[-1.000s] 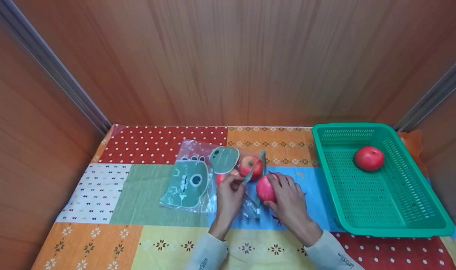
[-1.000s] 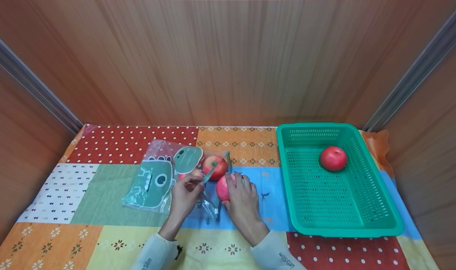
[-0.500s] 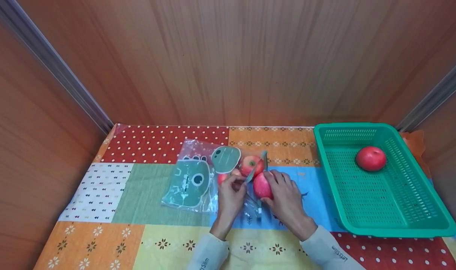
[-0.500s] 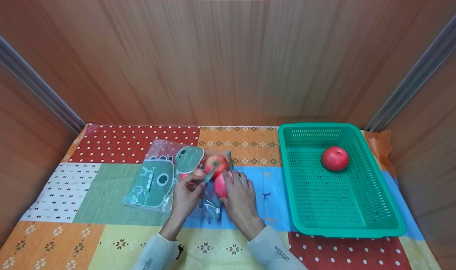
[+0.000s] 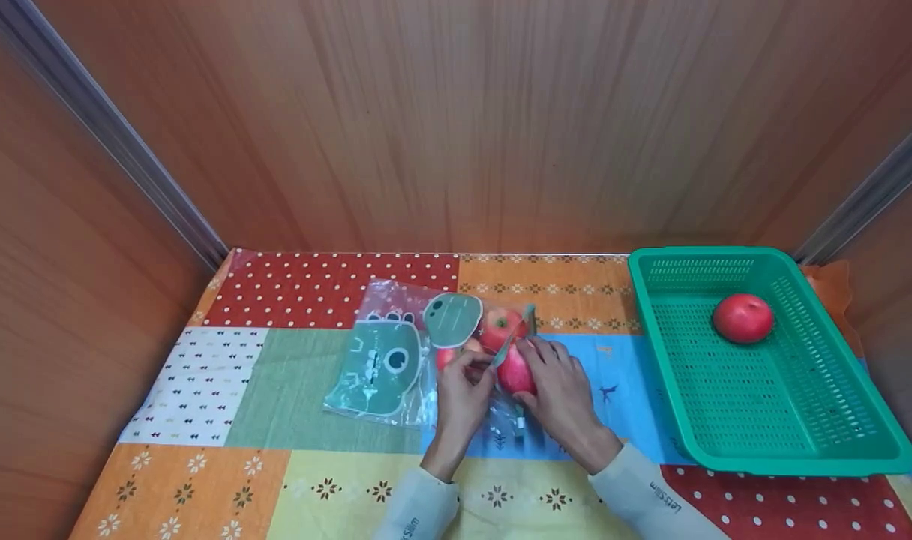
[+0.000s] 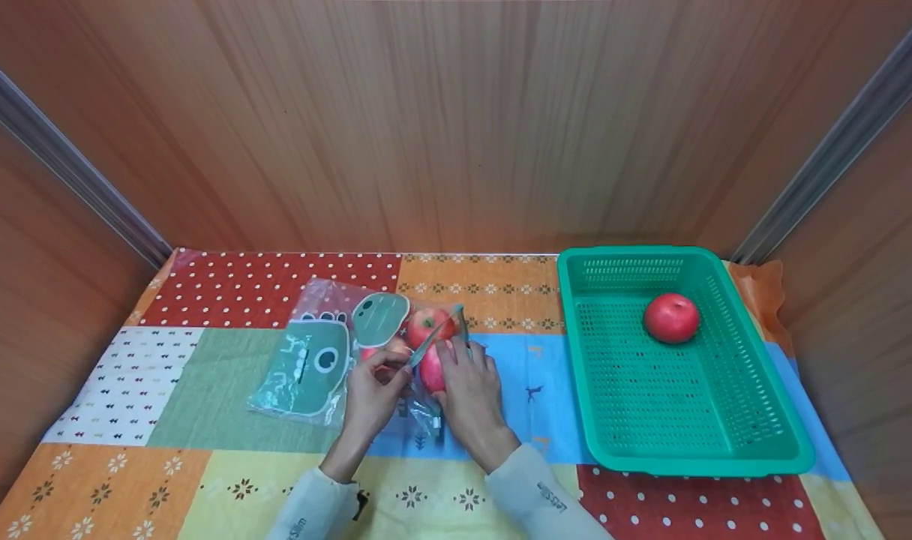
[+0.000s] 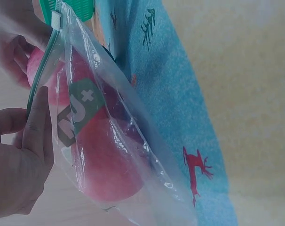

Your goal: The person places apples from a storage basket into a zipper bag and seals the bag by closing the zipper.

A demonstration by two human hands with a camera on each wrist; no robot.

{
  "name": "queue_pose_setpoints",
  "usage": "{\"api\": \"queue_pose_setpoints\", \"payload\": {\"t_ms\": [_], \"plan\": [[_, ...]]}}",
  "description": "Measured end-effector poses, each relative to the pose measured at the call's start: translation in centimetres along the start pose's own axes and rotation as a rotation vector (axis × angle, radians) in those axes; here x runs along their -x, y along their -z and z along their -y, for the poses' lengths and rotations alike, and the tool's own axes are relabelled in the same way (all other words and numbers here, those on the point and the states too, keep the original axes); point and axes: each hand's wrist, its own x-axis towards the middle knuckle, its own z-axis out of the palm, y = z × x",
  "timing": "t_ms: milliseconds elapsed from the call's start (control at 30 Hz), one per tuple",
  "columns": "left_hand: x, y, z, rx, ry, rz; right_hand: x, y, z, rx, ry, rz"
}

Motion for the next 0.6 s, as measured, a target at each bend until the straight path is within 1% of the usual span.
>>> {"api": "queue_pose_setpoints", "payload": {"t_ms": [133,233,333,467,600], "plan": [[-0.1,0.0,-0.2,-0.009,0.026,0.003,-0.4,-0.3,0.4,-0.006,-0.018,0.030],[0.0,0.0,-0.3,-0.014,0.032,0.001,-0.6,-0.6,0.5,-0.018,-0.032,0.038],[0.0,0.0,-0.3,-0.014,0.023,-0.003,-0.7,-1.0,0.5,-0.031,-0.038,0.026],[0.1,-0.1,-0.2,-0.013,0.000,-0.014,-0.7,-1.5,0.3,-0.051,-0.026,-0.008],[0.0,-0.2,-0.2,-0.011,-0.013,-0.023,-0.8,-1.9,0.3,-0.067,-0.017,-0.010]]}}
